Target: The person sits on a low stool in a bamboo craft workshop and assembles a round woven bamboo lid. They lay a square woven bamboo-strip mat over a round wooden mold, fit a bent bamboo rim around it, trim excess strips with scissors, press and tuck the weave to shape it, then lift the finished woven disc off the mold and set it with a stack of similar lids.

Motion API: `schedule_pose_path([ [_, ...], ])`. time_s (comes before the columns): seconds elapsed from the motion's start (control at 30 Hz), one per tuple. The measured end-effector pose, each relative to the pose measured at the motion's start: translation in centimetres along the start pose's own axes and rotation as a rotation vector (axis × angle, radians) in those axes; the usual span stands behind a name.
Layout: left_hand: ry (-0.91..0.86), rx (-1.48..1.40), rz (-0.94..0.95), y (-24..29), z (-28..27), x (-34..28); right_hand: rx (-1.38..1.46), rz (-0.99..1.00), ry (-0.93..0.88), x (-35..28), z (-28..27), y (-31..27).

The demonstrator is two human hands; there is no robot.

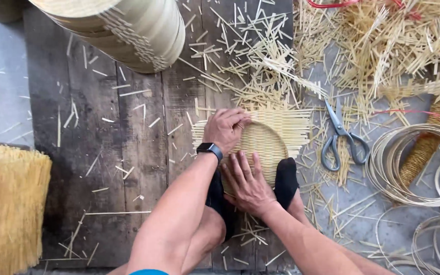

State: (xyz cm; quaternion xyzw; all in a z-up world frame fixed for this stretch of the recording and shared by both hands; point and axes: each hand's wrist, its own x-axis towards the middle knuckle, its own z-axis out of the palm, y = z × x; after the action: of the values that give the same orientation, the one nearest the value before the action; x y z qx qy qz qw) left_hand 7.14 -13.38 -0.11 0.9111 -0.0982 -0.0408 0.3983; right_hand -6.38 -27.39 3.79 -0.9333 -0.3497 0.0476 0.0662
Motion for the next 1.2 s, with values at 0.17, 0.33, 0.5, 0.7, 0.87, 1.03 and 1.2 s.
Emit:
schedule_pose_path([
  [0.17, -0.008, -0.022, -0.068, 0.4, 0.0, 0.3, 0.083, 0.051, -0.04, 0.3, -1.5, 0.1],
  [0.33, -0.02, -0.036, -0.031, -0.6, 1.4, -1.0, -0.02, 0.025, -0.034, -0.3, -0.6, -0.5],
  [0.5, -0.073, -0.042, -0.205, 1.8, -0.9, 0.9, -0.093, -0.002, 0.098, -0.8, 2.0, -0.1],
  [0.7, -0.021, -0.218, -0.151, -2.2, 2.2, 1.8, 0.367, 0.066, 0.151, 0.3, 0.5, 4.6],
  [0.87, 0.047, -0.061, 0.125, -1.5, 1.0, -0.1, 0.285, 0.184, 0.507, 4.5, -2.2, 10.7],
  [1.03, -0.359, 0.022, -0.353, 0.9, -0.3, 2.2, 0.679, 0.58, 0.318, 5.2, 0.8, 13.4],
  [1.2, -0.32, -0.093, -0.416, -3.3, 3.3, 1.5, 1.128, 0.804, 0.124, 4.1, 5.0, 15.3],
])
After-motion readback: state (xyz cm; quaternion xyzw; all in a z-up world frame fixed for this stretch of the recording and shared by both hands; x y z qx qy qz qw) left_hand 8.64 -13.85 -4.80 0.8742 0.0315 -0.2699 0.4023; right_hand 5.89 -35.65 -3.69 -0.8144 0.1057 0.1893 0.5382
